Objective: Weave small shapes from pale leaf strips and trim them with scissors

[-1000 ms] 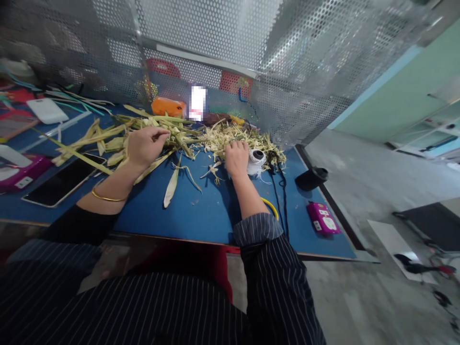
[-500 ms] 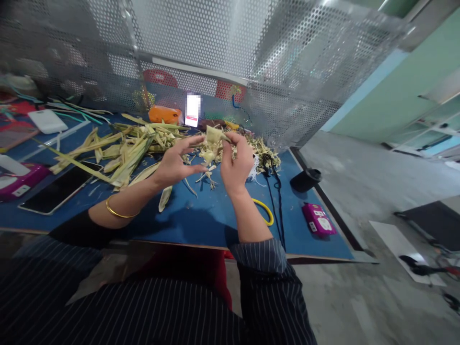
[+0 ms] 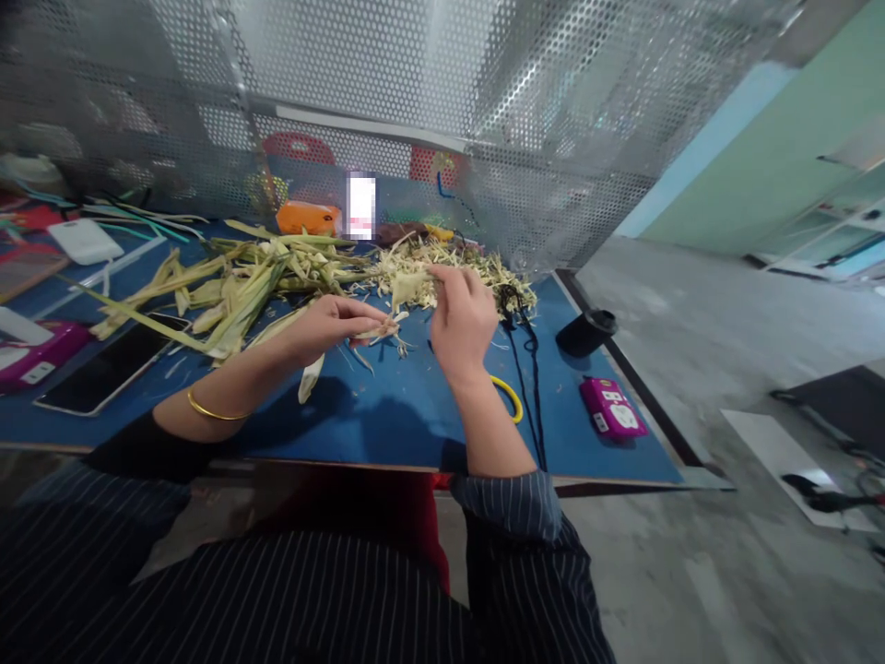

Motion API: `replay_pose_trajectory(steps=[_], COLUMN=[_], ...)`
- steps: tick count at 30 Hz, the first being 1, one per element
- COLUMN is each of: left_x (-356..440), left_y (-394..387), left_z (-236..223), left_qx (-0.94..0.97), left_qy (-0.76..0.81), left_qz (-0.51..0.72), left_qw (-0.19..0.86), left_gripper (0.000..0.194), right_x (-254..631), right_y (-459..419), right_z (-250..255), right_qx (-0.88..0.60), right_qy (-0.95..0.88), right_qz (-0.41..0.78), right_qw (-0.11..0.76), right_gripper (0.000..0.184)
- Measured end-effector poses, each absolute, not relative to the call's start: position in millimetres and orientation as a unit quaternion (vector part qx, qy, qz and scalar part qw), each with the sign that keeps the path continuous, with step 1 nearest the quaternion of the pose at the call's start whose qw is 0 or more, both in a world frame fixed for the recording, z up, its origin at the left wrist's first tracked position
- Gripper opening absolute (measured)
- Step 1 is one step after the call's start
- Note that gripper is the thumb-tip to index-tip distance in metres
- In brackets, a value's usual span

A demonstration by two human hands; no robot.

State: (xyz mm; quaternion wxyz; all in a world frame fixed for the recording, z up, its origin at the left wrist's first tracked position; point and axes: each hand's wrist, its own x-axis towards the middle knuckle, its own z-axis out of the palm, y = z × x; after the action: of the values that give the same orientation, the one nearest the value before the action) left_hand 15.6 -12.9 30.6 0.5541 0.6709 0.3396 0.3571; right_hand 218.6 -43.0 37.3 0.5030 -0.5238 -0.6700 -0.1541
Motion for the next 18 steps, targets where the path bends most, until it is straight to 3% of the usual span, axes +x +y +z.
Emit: replay_pose_trajectory(steps=[4,8,13,18], left_x=[9.6,13.7,22.4,18.3], left_y=[-9.5,-10.5,-20.2,-29.6], left_z=[33.0,35.9,37.5,42.1], left_qx=[0.692,0.694,0.685,0.664], left_qy=[0.334,0.328,0.353,0.375], left_qz=[0.312,0.302,0.322,0.336], left_qw=[0.558,0.565,0.55,0.553], left_gripper=[0.023,0.019,0.022,0.015], right_x=[244.5,253.3,239.4,230.4], right_y=[-48.5,-53.9,-65.5,-74.7], right_z=[29.7,19.0,16.6,16.3], right_qx=[-0.552,-0.56,-0.547,-0.524], right_qy=[-0.664,-0.667,-0.696,-0.708], right_qz=[-0.233,-0.225,-0.133,0.041], right_qw=[0.447,0.437,0.445,0.472], right_gripper=[0.025,0.025,0.026,0.026])
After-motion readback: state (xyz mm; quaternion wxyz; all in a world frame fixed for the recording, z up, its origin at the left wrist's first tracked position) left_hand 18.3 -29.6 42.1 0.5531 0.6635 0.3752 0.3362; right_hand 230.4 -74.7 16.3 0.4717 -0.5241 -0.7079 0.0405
